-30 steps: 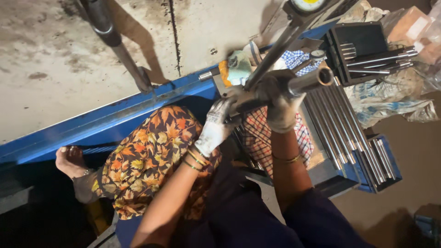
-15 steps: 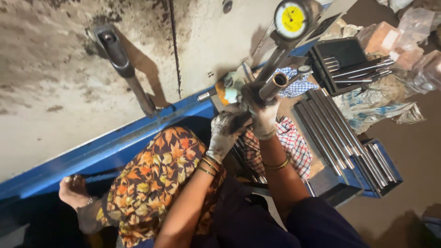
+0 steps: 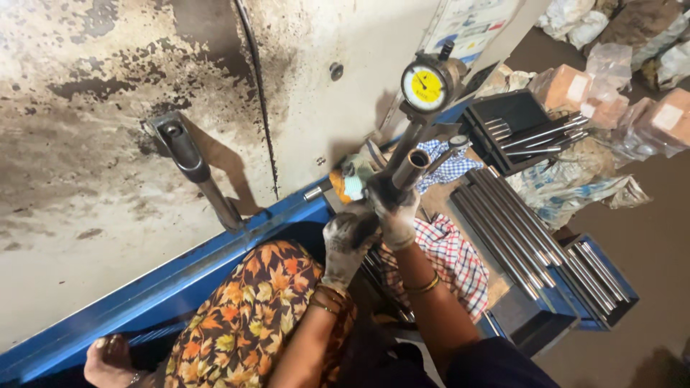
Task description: The person opens the lathe door, inserts a metal rod into the chuck, and closes the door. They then adjust a pressure gauge and handle a metal rod with a cloth.
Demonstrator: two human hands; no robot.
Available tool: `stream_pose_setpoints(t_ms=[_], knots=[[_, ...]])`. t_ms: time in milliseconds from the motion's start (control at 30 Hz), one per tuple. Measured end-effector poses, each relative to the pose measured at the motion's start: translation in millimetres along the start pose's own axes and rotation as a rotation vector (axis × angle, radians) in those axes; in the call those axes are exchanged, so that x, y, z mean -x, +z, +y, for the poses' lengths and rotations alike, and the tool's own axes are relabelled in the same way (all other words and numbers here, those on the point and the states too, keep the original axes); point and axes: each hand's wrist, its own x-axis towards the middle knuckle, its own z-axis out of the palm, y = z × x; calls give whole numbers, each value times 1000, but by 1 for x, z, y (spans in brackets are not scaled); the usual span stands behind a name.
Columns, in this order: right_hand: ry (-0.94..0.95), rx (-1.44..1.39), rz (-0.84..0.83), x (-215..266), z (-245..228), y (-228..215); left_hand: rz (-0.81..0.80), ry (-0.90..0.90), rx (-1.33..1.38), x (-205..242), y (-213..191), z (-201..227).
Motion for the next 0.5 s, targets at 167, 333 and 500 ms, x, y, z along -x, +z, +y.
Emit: stream_pose_setpoints(t_ms=[167, 333, 500], knots=[[-23, -305, -25, 6, -7, 5, -4, -21, -71, -10, -11, 15], [41, -405, -16, 9, -19, 11, 9, -15, 36, -21, -18, 18], [27, -390, 14, 5, -35, 17, 46, 30, -28, -27, -21, 21]])
